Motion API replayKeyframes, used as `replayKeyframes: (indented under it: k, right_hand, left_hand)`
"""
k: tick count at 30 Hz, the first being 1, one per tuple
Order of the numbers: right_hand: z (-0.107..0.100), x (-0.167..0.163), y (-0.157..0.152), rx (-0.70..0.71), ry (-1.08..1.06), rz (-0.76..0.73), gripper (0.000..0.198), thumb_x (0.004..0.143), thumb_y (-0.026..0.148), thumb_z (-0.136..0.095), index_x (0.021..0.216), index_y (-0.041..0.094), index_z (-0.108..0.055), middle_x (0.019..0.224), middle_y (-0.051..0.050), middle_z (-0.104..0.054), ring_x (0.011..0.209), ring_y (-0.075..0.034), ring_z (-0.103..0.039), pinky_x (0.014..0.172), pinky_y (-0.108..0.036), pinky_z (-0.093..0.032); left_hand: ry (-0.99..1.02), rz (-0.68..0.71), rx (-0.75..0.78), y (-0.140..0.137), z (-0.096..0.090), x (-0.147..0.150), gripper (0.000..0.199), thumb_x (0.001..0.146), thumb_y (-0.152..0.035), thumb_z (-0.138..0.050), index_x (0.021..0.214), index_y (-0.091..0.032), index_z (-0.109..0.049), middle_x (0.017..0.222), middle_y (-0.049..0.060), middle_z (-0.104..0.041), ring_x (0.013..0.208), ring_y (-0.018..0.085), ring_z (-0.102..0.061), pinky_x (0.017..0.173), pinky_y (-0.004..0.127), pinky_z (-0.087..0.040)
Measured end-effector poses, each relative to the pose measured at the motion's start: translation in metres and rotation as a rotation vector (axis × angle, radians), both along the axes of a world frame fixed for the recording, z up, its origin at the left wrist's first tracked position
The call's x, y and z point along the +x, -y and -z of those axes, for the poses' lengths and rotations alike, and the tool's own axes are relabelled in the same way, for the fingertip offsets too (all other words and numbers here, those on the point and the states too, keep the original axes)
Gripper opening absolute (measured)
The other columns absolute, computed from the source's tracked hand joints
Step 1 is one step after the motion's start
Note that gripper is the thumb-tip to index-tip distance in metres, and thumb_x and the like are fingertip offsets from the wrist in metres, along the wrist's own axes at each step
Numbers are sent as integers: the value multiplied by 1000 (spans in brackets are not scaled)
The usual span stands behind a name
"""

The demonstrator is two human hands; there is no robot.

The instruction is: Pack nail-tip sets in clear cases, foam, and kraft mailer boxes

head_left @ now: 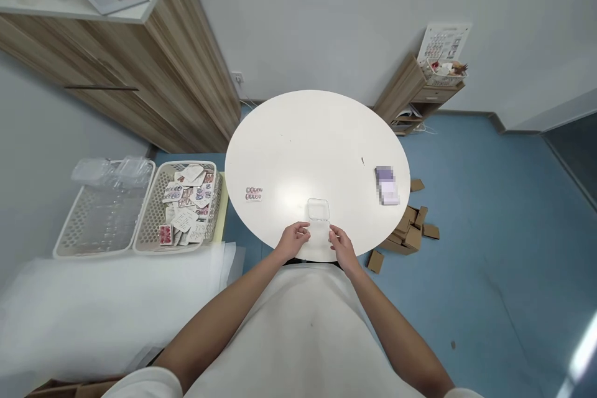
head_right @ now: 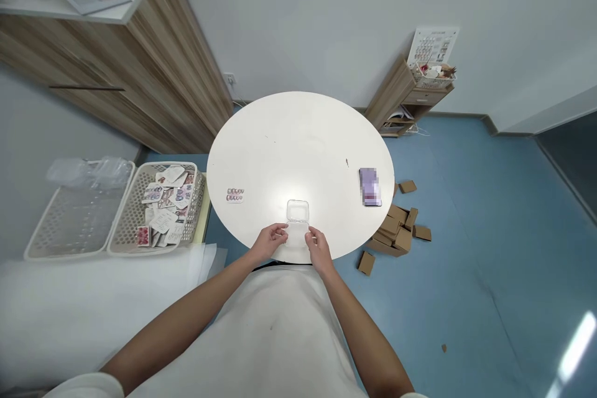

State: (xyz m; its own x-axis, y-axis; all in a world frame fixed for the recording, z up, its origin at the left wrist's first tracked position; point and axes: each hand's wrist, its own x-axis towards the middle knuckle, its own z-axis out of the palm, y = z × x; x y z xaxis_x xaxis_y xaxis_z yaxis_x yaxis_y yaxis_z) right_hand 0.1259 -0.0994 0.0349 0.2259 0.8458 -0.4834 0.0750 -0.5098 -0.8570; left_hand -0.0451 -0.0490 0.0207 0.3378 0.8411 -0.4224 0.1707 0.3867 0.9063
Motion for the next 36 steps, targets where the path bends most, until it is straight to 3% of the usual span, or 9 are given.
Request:
replayKeyframes:
  k: [8, 13, 18, 26, 36]
  right_hand:
    - [24, 8, -1, -86, 25, -27, 57, 70, 52, -49, 120, 26, -44, 108, -6, -45, 92, -19, -49, 82, -34, -42]
    - [32, 9, -14, -87, 16, -42, 57, 70, 52, -51, 121, 27, -45, 104, -5, -45, 90, -20, -49, 83, -35, -41]
    - [33, 14, -13, -119, 33, -91, 62, 69, 49, -52, 124, 24, -40, 108, -7, -44, 90, -19, -50, 81, -32, -43]
    - [31, 20, -14, -125, 1, -210, 60, 69, 36, -51, 124, 15, -38, 115, -10, -44, 84, -16, -56, 76, -29, -46]
    - [33, 37, -51, -72, 31, -250, 55, 65, 34, -56, 117, 20, -46, 109, -7, -50, 89, -19, -54, 74, -29, -47]
  left_hand:
    - [-254, -35, -9, -5, 23, 21, 35, 70, -26, -56, 104, -17, -51, 75, 1, -59, 67, 12, -57, 68, 28, -44]
    - [-370, -40, 35, -12, 25, 27, 28, 73, -26, -54, 98, -17, -53, 86, 5, -59, 73, 13, -57, 73, 29, -44]
    - [-459, -67, 11, -4, 26, 28, 40, 71, -26, -57, 108, -16, -50, 99, 8, -55, 83, 15, -54, 77, 30, -42]
    - [-341, -173, -148, 8, 36, 35, 45, 68, -20, -59, 112, -14, -49, 103, 10, -54, 81, 13, -55, 77, 28, -43]
    - [-351, -242, -123, -16, 24, 56, 50, 66, -15, -58, 115, -16, -48, 113, 10, -52, 97, 17, -51, 81, 28, -42]
